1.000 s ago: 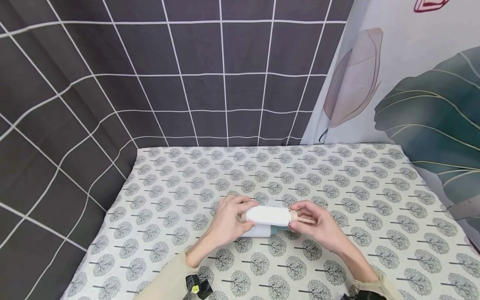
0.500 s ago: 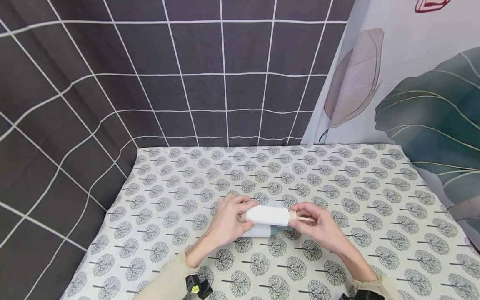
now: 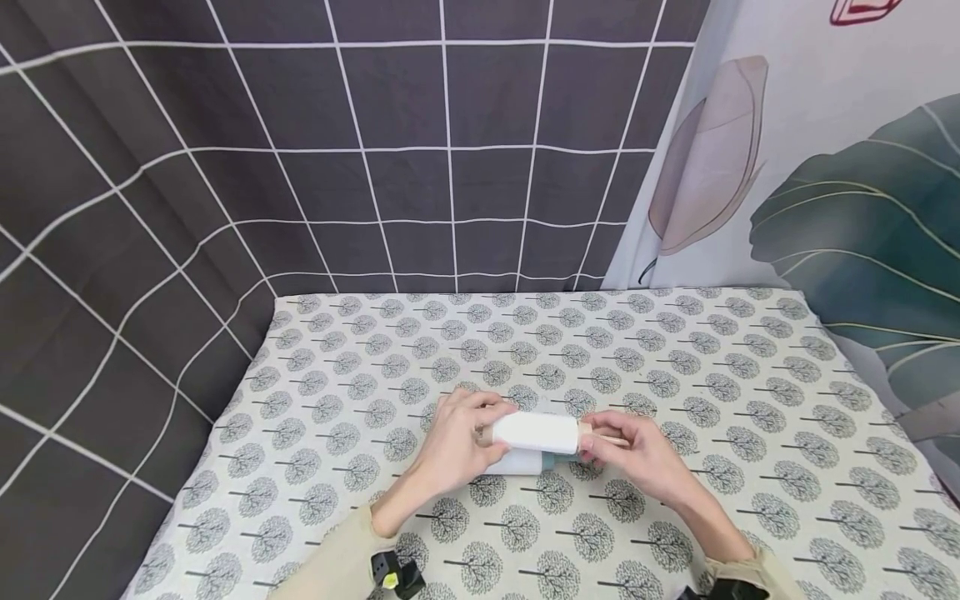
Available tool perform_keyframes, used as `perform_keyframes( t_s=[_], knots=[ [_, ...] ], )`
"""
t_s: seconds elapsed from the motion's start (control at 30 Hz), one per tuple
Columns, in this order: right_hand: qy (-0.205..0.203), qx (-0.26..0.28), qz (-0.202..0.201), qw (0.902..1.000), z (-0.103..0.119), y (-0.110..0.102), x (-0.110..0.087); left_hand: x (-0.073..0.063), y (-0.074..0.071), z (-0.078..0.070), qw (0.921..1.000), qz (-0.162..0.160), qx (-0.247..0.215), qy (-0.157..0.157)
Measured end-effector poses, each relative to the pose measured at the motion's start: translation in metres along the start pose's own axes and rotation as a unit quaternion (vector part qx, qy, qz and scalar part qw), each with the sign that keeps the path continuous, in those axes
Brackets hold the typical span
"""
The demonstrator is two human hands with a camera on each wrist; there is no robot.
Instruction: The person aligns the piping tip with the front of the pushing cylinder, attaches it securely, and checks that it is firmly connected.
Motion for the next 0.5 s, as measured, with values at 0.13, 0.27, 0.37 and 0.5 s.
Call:
perform_keyframes(
  t_s=[0.13, 0.27, 0.37, 0.5],
  knots=[
    [0.016, 0.013, 0.009, 0.9997, -0.0021, 0.0014, 0.0011, 0.0002, 0.0003, -0.0003, 1.0000, -0.001, 0.005, -0.002],
    [0.032, 0.032, 0.024, 0.9987, -0.0040, 0.0037, 0.0014, 0.0003, 0.0010, -0.0001, 0.9999, -0.001, 0.010, -0.007],
    [0.049, 0.049, 0.033, 0.9970, -0.0060, 0.0052, 0.0011, 0.0000, 0.0013, -0.0003, 0.9999, -0.002, 0.011, -0.006],
    [0.070, 0.056, 0.035, 0.9953, -0.0076, 0.0053, 0.0009, -0.0006, 0.0015, -0.0001, 1.0000, 0.000, 0.007, -0.006]
  ],
)
Point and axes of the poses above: each hand's wrist, its own x-axis towards the middle knuckle, its own y-axis out of the palm, z = x × y, the point moved 6 cm from there along x, towards the middle knuckle, and after that the axes turned 6 degrees about z, right-handed, at the moved point
